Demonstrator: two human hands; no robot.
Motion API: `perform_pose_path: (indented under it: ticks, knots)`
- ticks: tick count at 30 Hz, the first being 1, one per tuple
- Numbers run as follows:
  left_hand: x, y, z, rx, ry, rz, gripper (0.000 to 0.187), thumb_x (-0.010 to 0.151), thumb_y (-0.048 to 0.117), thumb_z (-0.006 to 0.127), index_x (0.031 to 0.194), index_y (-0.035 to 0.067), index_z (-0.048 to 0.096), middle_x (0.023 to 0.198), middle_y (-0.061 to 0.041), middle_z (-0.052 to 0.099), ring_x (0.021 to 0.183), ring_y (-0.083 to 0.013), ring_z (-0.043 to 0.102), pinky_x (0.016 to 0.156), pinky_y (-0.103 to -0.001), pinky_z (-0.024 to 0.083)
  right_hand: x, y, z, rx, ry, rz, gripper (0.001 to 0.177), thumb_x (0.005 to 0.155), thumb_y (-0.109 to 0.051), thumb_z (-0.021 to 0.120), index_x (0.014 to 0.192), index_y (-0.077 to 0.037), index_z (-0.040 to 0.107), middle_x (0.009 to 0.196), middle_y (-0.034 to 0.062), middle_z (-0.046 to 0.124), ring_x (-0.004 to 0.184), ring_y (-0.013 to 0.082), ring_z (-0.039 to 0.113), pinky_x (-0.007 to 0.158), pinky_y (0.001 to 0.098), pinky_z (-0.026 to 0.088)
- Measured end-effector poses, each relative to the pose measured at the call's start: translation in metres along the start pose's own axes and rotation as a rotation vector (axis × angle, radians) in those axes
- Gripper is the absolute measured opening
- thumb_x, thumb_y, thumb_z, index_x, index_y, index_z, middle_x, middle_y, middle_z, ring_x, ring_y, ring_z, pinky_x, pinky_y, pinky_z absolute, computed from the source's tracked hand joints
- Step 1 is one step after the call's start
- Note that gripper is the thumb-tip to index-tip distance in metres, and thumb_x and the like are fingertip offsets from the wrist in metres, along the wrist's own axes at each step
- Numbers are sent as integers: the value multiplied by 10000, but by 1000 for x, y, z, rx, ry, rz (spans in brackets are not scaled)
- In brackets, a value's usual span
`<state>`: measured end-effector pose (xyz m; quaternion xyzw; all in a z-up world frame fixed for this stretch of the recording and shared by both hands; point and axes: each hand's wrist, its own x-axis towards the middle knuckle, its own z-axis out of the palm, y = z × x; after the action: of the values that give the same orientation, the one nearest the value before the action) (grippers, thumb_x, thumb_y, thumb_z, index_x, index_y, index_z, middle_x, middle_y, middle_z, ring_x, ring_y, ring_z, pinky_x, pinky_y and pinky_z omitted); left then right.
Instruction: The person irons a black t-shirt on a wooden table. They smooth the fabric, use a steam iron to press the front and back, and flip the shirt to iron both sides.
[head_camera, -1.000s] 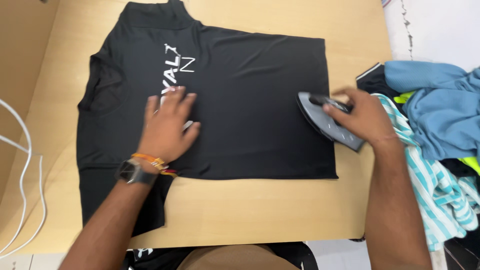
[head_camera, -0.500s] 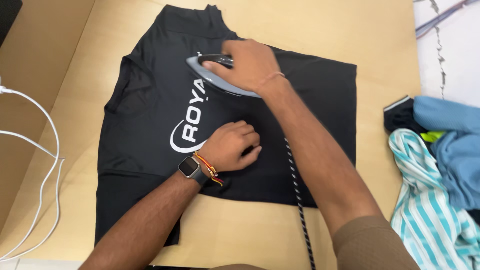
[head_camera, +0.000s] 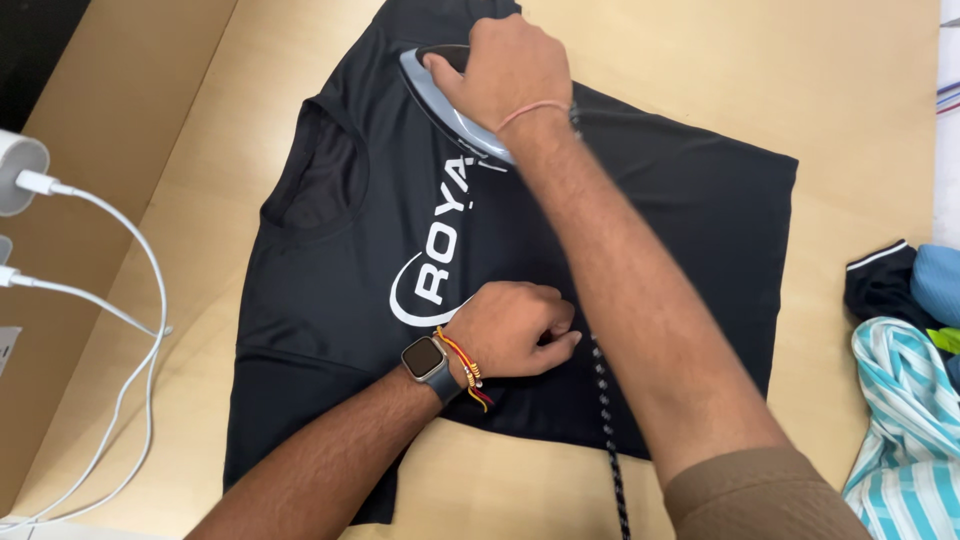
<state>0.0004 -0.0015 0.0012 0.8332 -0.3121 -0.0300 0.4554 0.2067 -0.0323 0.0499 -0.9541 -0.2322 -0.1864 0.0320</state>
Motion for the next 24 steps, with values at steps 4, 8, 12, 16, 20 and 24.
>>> perform_pose_path:
  ticks: [4, 8, 12, 16, 20, 24]
  knots:
    - [-1, 1, -1, -28, 1, -29, 253, 851, 282, 675, 695, 84, 658, 687, -54, 657, 655, -264, 654, 585, -415, 513, 0, 20, -7, 78, -208, -254, 587, 854, -645, 724, 818, -62, 788, 651, 141, 706, 645, 341, 702, 634, 465, 564]
    - [0, 2, -3, -58, 21, -24, 227, 841, 272, 691, 720, 80, 688, 717, -49, 677, 672, -254, 670, 594, -399, 526, 3, 11, -1, 27, -129, -39, 616, 838, -674, 720, 791, -63, 785, 682, 136, 712, 655, 322, 708, 609, 454, 569]
    - [0, 0, -2, -69, 31, -16, 206, 838, 258, 696, 736, 79, 701, 722, -44, 685, 675, -250, 674, 597, -393, 527, 5, 9, 3, 20, -150, 99, 599, 847, -663, 707, 782, -72, 784, 697, 129, 715, 673, 315, 714, 625, 449, 572]
    - [-1, -3, 0, -110, 21, -49, 212, 844, 273, 689, 743, 86, 684, 703, -39, 673, 637, -241, 669, 566, -394, 521, 4, 20, -1, 50, -148, -115, 590, 851, -648, 731, 777, -65, 786, 693, 149, 723, 701, 334, 716, 649, 458, 566]
    - [0, -5, 1, -74, 70, 21, 313, 855, 274, 704, 641, 75, 592, 647, -61, 619, 623, -281, 631, 565, -431, 486, 3, 16, -4, -3, -115, 95, 643, 827, -690, 725, 781, -50, 766, 721, 160, 711, 687, 349, 721, 614, 458, 577]
    - [-2, -5, -2, -93, 50, -60, 394, 863, 309, 707, 603, 73, 529, 574, -63, 569, 563, -290, 601, 540, -438, 458, -6, 24, -11, 72, -125, 78, 649, 850, -674, 733, 798, -27, 757, 740, 173, 720, 711, 354, 724, 658, 465, 577]
